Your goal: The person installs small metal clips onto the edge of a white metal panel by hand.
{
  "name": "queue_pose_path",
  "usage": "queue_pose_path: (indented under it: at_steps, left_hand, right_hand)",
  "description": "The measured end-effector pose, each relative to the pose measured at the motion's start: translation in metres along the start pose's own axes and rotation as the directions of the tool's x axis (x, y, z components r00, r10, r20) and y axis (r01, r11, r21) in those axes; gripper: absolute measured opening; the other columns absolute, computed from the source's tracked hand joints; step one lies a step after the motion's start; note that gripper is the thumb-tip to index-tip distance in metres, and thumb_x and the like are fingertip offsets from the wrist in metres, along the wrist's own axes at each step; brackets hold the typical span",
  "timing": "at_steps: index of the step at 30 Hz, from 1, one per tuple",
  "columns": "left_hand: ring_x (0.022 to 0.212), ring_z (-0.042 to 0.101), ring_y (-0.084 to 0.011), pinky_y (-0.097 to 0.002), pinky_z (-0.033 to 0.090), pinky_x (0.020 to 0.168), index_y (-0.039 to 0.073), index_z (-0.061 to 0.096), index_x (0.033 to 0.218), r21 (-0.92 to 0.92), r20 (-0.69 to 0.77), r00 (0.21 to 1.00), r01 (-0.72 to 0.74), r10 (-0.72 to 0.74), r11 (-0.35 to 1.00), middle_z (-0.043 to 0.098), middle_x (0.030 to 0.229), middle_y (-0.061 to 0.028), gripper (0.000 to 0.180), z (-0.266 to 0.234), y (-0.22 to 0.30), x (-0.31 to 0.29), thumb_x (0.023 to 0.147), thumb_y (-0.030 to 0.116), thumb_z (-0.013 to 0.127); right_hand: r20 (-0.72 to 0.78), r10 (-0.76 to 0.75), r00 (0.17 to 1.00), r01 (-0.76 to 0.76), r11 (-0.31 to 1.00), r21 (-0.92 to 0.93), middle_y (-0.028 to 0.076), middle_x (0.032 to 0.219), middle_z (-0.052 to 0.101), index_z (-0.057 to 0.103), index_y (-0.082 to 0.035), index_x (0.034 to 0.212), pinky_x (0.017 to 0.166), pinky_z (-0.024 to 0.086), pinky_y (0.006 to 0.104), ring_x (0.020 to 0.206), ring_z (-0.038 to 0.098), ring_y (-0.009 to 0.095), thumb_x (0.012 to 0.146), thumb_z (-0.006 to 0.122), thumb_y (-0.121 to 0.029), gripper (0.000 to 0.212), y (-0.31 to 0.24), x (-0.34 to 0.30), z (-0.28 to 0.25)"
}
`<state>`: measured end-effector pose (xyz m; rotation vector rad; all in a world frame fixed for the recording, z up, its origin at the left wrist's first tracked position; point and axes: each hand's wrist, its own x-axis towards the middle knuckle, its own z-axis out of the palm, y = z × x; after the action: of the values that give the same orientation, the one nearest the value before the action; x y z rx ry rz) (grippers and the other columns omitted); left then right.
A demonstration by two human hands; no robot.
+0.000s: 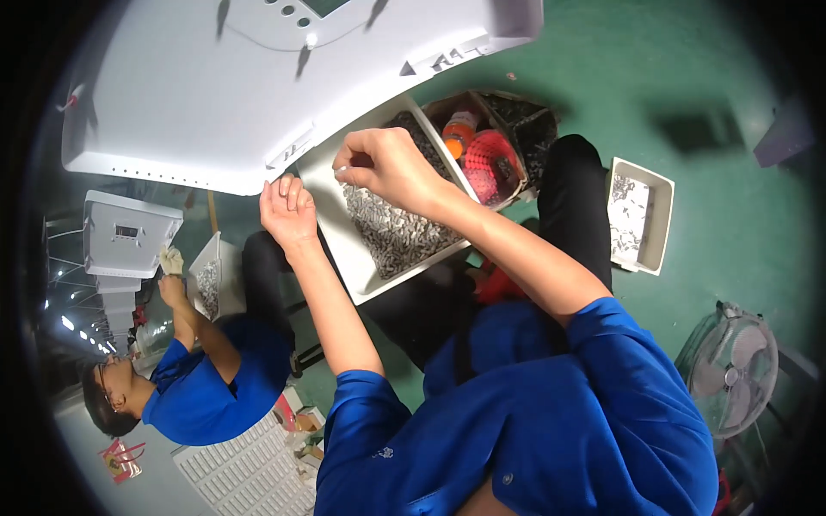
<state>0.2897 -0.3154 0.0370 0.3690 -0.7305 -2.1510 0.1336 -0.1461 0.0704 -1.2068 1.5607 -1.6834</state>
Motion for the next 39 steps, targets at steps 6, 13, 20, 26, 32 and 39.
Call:
queue_pose_path:
  at_steps: [6,13,20,26,32,39]
  left_hand:
    - [0.046,0.027,-0.0062,-0.0204,0.02,0.04,0.007,0.048,0.078,0.207,-0.224,0.974,0.078,-0.031,0.975,0.035,0.062,0.0021,0.013,0.021,-0.037,0.01,0.087,0.015,0.054]
    - [0.046,0.032,-0.0032,-0.0174,0.022,0.04,0.001,0.053,0.098,0.245,-0.192,0.979,0.114,-0.067,0.963,0.046,0.07,0.001,0.015,0.059,-0.084,-0.037,0.084,0.005,0.052]
    - [0.046,0.032,-0.0037,-0.0183,0.023,0.039,0.001,0.052,0.1,0.283,-0.157,0.987,0.065,-0.02,0.957,0.045,0.07,0.0008,0.015,0.091,-0.104,-0.084,0.086,0.007,0.052]
    - [0.044,0.033,-0.0047,-0.0194,0.023,0.039,0.002,0.052,0.099,0.241,-0.204,0.979,0.036,0.015,0.97,0.047,0.071,-0.0001,0.014,0.094,-0.115,-0.098,0.086,0.006,0.053]
    - [0.044,0.033,-0.0052,-0.0204,0.023,0.04,0.002,0.053,0.097,0.278,-0.218,0.974,0.005,0.058,0.961,0.047,0.068,0.0002,0.012,0.091,-0.113,-0.102,0.085,0.006,0.054]
    - [0.047,0.033,-0.0052,-0.02,0.023,0.04,0.002,0.053,0.1,0.277,-0.223,0.972,-0.015,0.08,0.961,0.049,0.073,-0.001,0.014,0.093,-0.114,-0.106,0.086,0.005,0.053]
  right_hand:
    - [-0.12,-0.144,0.982,0.121,0.976,-0.18,0.008,0.076,0.065,0.064,0.001,0.084,0.063,0.05,0.0238,0.068,0.062,0.011,0.075,0.07,-0.003,0.012,0.002,0.018,-0.007]
    - [-0.218,-0.231,0.948,0.143,0.924,-0.355,0.008,0.081,0.066,0.066,-0.001,0.084,0.065,0.051,0.0247,0.072,0.064,0.014,0.072,0.07,-0.001,0.013,0.011,-0.017,-0.037]
    - [-0.272,0.03,0.962,-0.035,0.999,-0.016,0.006,0.08,0.065,0.064,0.003,0.084,0.067,0.049,0.0209,0.075,0.06,0.008,0.075,0.069,0.001,0.01,0.003,-0.063,-0.074]
    - [-0.151,0.059,0.987,-0.084,0.982,-0.169,0.004,0.073,0.063,0.065,0.004,0.085,0.059,0.049,0.0194,0.064,0.06,0.007,0.079,0.064,0.001,0.007,-0.023,-0.07,-0.091]
    - [-0.18,0.19,0.965,-0.22,0.962,-0.164,0.006,0.064,0.063,0.066,0.003,0.084,0.055,0.047,0.0227,0.059,0.058,0.007,0.075,0.068,-0.005,0.012,-0.022,-0.07,-0.082]
    - [-0.055,0.171,0.984,-0.18,0.951,-0.253,0.006,0.066,0.063,0.065,0.007,0.088,0.05,0.048,0.0201,0.056,0.059,0.008,0.076,0.061,0.003,0.013,-0.028,-0.067,-0.078]
